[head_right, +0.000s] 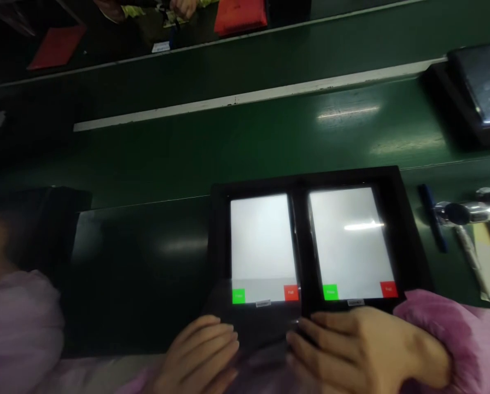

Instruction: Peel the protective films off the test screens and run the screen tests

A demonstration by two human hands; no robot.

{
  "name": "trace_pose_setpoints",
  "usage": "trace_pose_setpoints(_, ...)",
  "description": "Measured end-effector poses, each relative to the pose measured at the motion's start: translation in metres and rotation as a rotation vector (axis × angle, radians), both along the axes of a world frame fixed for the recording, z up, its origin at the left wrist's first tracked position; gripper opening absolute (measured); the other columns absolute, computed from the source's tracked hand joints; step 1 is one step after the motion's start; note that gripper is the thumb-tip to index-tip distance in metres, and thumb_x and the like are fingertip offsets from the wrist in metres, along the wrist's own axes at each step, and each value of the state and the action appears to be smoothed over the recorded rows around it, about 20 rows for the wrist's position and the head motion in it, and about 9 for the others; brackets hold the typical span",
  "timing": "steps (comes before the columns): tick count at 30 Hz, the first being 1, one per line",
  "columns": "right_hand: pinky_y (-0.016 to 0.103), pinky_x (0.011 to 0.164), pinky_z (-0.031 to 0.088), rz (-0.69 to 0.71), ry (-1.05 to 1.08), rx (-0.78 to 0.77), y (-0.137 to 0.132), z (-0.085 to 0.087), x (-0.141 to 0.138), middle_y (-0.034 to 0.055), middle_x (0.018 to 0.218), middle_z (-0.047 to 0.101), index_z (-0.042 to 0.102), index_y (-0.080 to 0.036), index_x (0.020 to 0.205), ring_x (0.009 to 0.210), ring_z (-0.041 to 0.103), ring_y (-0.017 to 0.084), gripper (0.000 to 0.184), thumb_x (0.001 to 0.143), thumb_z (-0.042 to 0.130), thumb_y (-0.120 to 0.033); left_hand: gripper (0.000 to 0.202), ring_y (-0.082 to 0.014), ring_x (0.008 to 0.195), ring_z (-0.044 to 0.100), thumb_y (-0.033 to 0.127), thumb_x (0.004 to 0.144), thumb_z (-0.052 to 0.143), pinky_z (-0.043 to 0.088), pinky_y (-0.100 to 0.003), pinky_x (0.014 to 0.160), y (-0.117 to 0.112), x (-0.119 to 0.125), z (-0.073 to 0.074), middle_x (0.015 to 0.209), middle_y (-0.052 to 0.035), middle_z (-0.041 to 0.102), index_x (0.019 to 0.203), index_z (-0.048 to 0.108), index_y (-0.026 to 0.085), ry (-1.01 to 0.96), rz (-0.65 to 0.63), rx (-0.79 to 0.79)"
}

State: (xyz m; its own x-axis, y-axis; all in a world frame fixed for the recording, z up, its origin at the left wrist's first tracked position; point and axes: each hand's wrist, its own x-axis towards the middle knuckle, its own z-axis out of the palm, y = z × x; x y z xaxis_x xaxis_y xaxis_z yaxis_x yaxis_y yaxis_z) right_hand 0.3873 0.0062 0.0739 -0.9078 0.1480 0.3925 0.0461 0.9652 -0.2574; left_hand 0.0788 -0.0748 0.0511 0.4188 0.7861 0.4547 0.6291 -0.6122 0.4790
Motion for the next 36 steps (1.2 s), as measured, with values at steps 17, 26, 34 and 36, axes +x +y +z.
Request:
trace_pose_setpoints(17,0.038,0.082,0.053,-0.6,-0.163,0.075,0.017,-0.016,0.026,0.0104,0.106,0.073,0.077,-0.023,0.112,0.093,0.063,0.023,0.042,0.113,0.036,-0.03,0.048,-0.0224,0.12,0.07,0.021,0.106,0.05,0.052,-0.04,0.109,0.04,-0.03,-0.025,0.129,-0.0076,0.074,0.153,0.049,0.027,0.268,0.147,0.054)
trace_pose_setpoints(26,0.045,0.09,0.055,-0.857,-0.085,0.156,-0.03,-0.038,0.051,0.011,0.121,0.073,0.074,-0.026,0.116,0.101,0.065,0.025,0.032,0.111,0.042,-0.027,0.054,-0.0377,0.148,0.042,0.052,0.108,0.036,0.042,-0.06,0.118,0.012,-0.003,-0.057,0.164,-0.012,0.041,0.159,0.042,0.035,0.137,0.399,-0.079)
trace_pose_setpoints(34,0.042,0.086,0.055,-0.941,-0.105,0.234,-0.014,-0.04,0.054,0.0114,0.116,0.074,0.077,-0.023,0.108,0.101,0.064,0.026,0.042,0.113,0.037,-0.032,0.045,-0.0371,0.146,0.041,0.045,0.106,0.047,0.05,-0.055,0.109,0.038,0.009,-0.051,0.155,-0.0116,0.05,0.148,0.055,0.031,0.245,0.314,-0.043)
trace_pose_setpoints(36,0.043,0.089,0.054,-0.928,-0.115,0.227,-0.014,-0.043,0.054,0.0117,0.12,0.073,0.076,-0.023,0.116,0.104,0.064,0.027,0.04,0.112,0.038,-0.032,0.043,-0.0366,0.145,0.043,0.044,0.106,0.048,0.051,-0.054,0.109,0.04,0.01,-0.047,0.154,-0.0124,0.052,0.145,0.058,0.03,0.294,0.303,-0.03)
